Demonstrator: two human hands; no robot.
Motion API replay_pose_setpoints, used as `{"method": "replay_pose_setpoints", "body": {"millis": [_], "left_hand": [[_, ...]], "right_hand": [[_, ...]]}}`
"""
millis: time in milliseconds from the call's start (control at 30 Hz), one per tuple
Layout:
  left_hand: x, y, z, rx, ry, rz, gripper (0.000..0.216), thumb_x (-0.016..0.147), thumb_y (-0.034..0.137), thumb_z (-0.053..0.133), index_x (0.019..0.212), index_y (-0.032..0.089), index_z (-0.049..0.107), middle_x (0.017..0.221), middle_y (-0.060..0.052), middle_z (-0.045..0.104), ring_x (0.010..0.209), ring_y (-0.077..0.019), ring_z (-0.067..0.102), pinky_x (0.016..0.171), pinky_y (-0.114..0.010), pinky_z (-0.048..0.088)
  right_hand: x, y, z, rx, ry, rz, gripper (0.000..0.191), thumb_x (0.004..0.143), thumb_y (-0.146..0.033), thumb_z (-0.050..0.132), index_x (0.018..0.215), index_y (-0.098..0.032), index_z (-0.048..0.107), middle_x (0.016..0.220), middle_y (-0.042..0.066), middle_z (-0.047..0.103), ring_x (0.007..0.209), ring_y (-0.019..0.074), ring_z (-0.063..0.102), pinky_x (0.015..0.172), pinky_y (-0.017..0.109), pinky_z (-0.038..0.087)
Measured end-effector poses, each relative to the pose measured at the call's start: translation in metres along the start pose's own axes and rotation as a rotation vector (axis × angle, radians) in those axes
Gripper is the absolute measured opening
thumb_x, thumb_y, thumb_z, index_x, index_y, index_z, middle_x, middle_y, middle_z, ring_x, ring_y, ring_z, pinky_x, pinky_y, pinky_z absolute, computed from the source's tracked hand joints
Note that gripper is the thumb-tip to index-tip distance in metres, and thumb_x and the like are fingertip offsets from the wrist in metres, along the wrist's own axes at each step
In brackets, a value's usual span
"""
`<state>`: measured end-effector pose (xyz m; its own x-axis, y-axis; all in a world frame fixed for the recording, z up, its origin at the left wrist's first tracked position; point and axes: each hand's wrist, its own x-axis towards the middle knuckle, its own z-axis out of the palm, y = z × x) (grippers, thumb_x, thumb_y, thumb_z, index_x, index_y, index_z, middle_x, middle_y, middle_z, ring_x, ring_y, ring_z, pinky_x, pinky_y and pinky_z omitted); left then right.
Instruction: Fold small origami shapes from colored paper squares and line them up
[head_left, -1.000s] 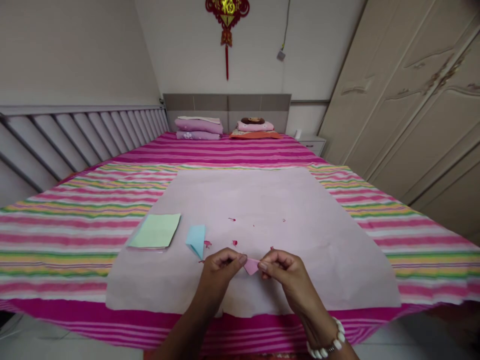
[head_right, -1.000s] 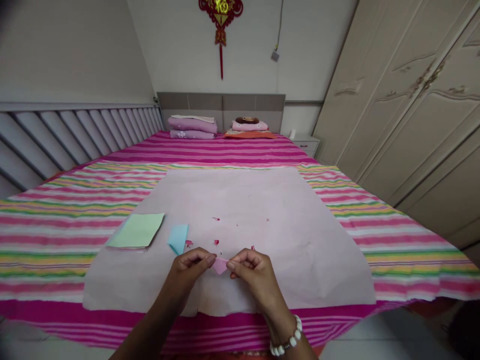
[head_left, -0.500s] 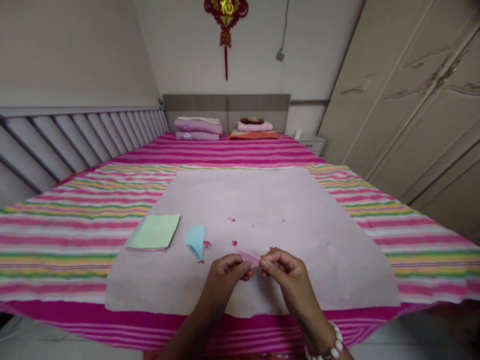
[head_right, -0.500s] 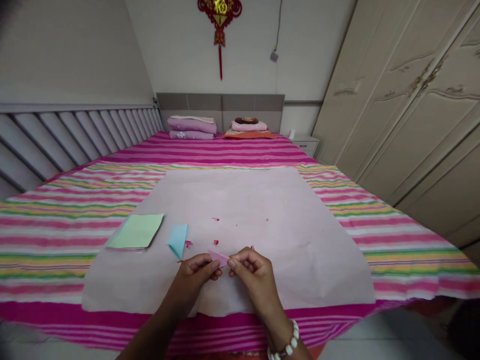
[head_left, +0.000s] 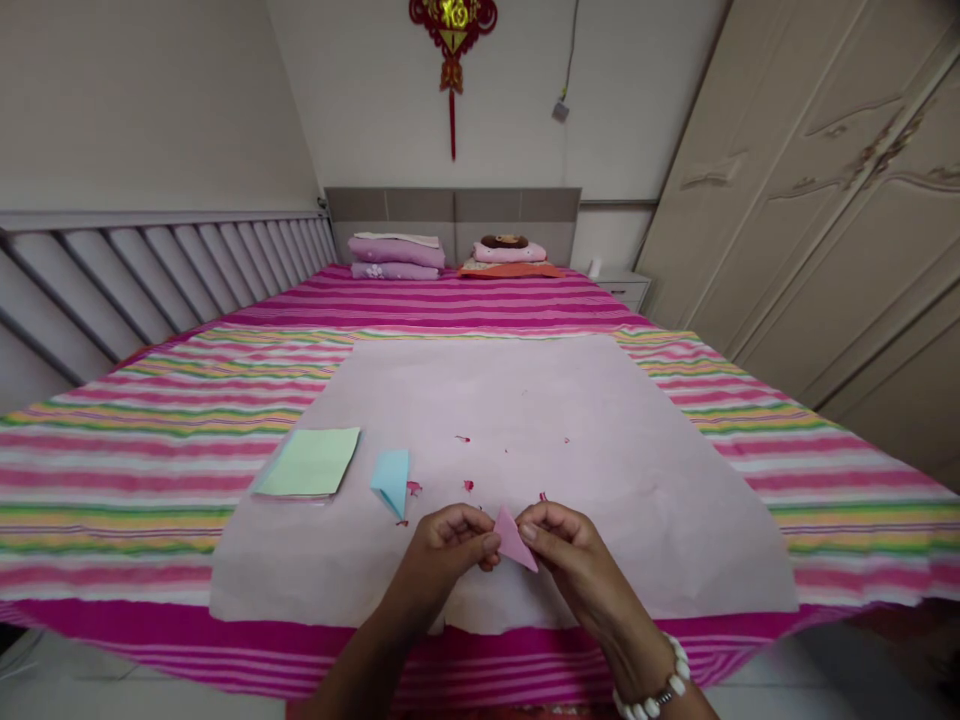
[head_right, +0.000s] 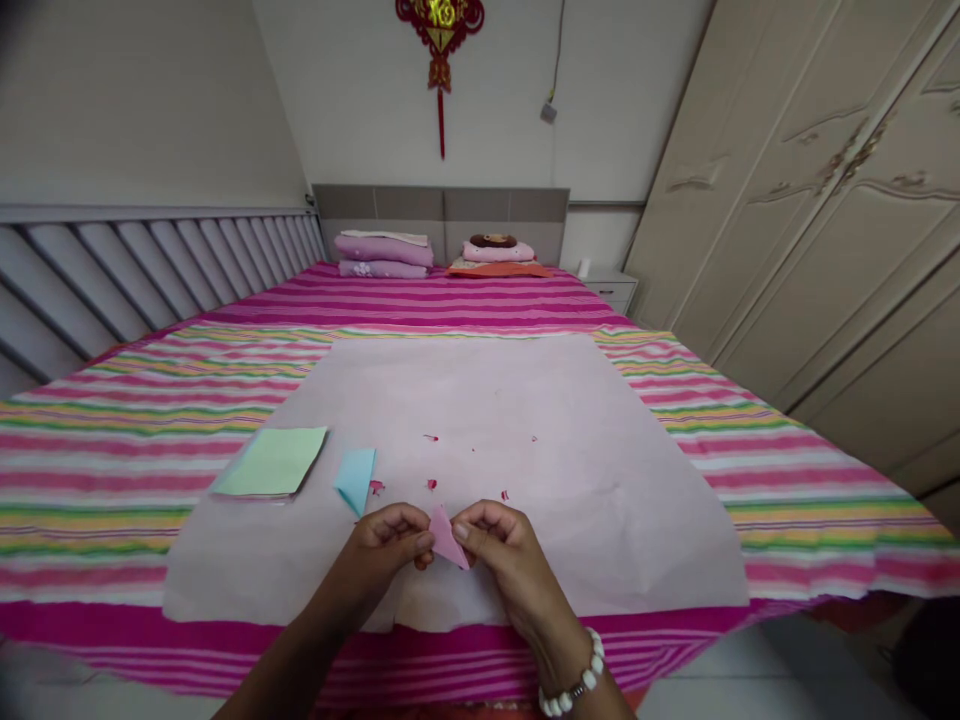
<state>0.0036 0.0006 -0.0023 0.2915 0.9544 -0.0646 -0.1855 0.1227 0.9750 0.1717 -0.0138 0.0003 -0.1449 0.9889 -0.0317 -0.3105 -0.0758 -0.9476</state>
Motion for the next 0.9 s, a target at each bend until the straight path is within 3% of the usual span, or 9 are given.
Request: {"method": "replay_pose_setpoints", "body": {"millis": [200,333,500,700,900], "left_hand": [[0.002,0.0,0.003,-0.013,0.064,-0.009,0.016,0.065,0.026,0.077,0.072,0.015,0.068,0.055,0.0,0.066,0.053,-0.0125,0.06,0.055,-0.024,0.048],[0.0,0.0,0.009,0.092,0.084,0.056,0.015,0.069,0.028,0.073,0.075,0.015,0.071,0.063,-0.003,0.07,0.061,-0.0155,0.063,0.061,-0.027,0.052],[-0.005,-0.002,0.019,0.274,0.098,0.19,0.023,0.071,0.026,0.072,0.092,0.017,0.071,0.082,-0.006,0.072,0.076,-0.0196,0.066,0.07,-0.029,0.054],[-0.006,-0.001,0.026,0.398,0.174,0.334,0.022,0.073,0.018,0.065,0.095,0.018,0.068,0.096,-0.008,0.069,0.075,-0.0188,0.068,0.068,-0.029,0.057],[-0.005,-0.004,0.021,0.275,0.193,0.309,0.017,0.072,0.013,0.063,0.087,0.019,0.069,0.099,-0.008,0.07,0.085,-0.0207,0.069,0.073,-0.028,0.056]], "right_hand": [[0.0,0.0,-0.001,-0.129,0.018,-0.04,0.022,0.07,-0.036,0.076,0.082,-0.018,0.074,0.059,0.001,0.065,0.054,0.013,0.053,0.054,0.025,0.04],[0.002,0.001,0.002,-0.154,-0.005,-0.076,0.015,0.07,-0.031,0.074,0.077,-0.018,0.073,0.058,0.001,0.065,0.055,0.0152,0.057,0.054,0.026,0.042],[0.004,0.007,0.005,-0.274,0.134,-0.213,0.007,0.073,-0.024,0.068,0.073,-0.019,0.073,0.057,-0.001,0.061,0.051,0.0131,0.05,0.049,0.024,0.039],[0.004,0.009,0.006,-0.359,0.162,-0.34,0.01,0.075,-0.023,0.068,0.08,-0.021,0.076,0.07,0.003,0.064,0.063,0.017,0.057,0.057,0.027,0.044],[0.002,0.004,0.006,-0.293,0.123,-0.388,0.012,0.073,-0.018,0.07,0.079,-0.025,0.077,0.084,0.006,0.068,0.08,0.0217,0.062,0.068,0.031,0.048]]}}
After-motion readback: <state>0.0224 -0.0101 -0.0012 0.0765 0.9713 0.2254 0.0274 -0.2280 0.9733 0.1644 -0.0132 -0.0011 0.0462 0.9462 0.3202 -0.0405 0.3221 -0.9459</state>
